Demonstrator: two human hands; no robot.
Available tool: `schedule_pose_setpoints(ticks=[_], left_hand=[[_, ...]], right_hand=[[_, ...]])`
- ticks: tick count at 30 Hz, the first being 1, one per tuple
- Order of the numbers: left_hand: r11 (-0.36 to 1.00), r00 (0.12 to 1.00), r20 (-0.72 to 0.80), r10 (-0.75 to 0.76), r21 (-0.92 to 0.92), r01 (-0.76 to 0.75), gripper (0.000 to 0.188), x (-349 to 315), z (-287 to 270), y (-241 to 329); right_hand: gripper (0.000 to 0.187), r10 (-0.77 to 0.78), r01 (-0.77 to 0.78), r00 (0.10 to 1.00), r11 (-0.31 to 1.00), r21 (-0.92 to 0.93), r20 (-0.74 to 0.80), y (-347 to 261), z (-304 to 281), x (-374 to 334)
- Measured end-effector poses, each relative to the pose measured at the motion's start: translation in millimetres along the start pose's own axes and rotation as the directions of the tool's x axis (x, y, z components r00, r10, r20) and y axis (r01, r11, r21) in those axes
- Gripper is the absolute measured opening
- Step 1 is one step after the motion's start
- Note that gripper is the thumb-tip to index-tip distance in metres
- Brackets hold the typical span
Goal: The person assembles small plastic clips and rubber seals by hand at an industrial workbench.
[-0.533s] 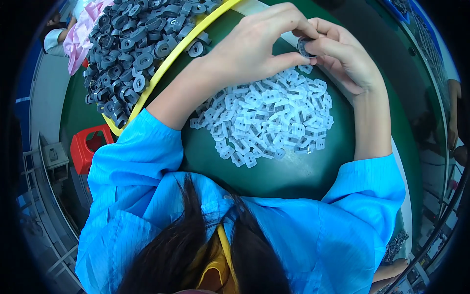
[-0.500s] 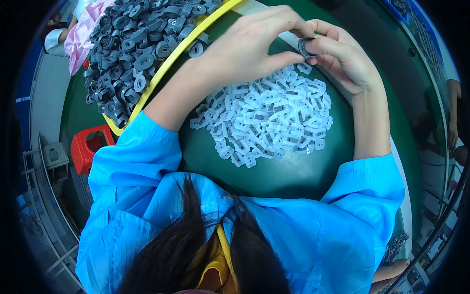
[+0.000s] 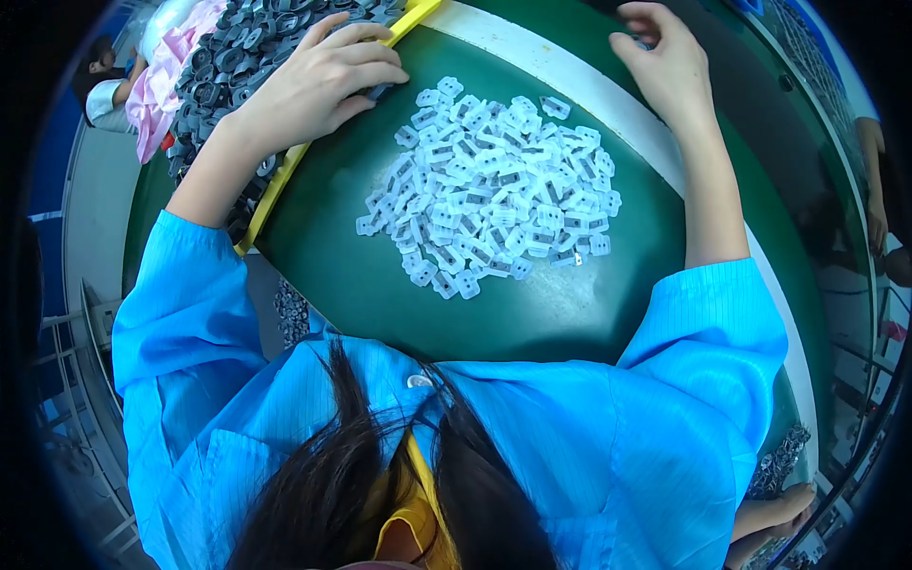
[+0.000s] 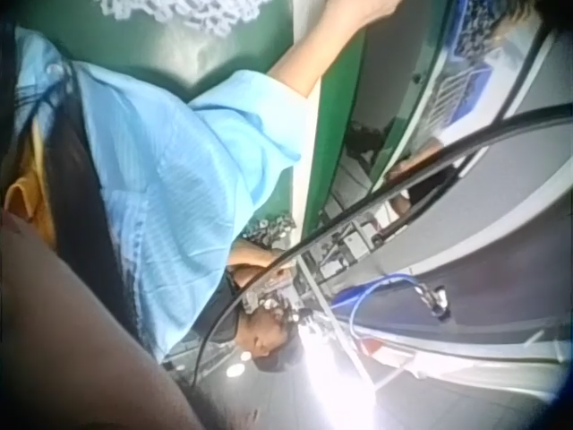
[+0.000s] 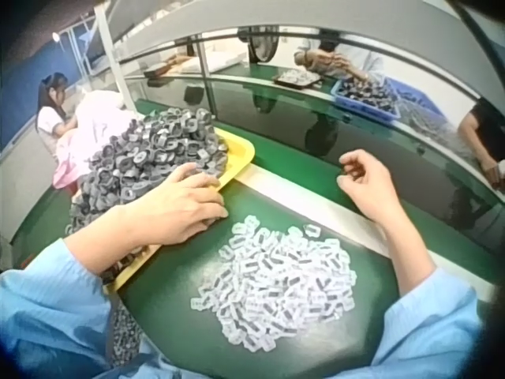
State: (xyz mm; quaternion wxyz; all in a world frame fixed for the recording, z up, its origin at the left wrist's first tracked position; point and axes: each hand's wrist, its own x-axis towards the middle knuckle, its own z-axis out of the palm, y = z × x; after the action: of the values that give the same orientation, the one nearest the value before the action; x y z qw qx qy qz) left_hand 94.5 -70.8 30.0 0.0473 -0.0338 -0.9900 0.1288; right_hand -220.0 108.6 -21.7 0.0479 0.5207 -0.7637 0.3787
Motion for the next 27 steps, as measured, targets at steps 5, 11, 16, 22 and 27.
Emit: schedule_pose_setpoints(ticks=[5, 11, 16, 22, 27], left_hand=[[0.851, 0.967, -0.102, -0.235, -0.502, 0.154, 0.043, 39.8, -4.7, 16.1], [-0.010, 0.879, 0.087, -0.468, -0.996, 0.093, 0.029, 83.8, 18.5, 25.2], [-0.674, 0.818, 0.293, -0.494, -0.724, -0.148, 0.026, 101.8, 36.5, 40.5], [0.151, 0.723, -0.104, -0.684, -0.989, 0.001, 0.031, 95.5, 51.4, 51.5], [0.222, 0.700, -0.028, -0.713, -0.957, 0.187, 0.034, 93.8, 29.2, 60.4]], right_hand=[[0.021, -0.153, -0.035, 0.800, 0.953, 0.299, 0.580, -55.3, -11.9, -15.6], [0.022, -0.015, -0.057, 0.869, 0.990, 0.131, 0.495, -71.6, 0.6, -20.3], [0.020, -0.015, -0.078, 0.922, 0.972, 0.223, 0.387, -63.7, -6.2, -18.5], [0.016, -0.034, 0.009, 0.878, 0.998, 0.054, 0.477, -86.7, -5.2, -21.0], [0.015, 0.013, -0.179, 0.849, 0.948, 0.263, 0.529, -76.3, -9.2, -22.2]])
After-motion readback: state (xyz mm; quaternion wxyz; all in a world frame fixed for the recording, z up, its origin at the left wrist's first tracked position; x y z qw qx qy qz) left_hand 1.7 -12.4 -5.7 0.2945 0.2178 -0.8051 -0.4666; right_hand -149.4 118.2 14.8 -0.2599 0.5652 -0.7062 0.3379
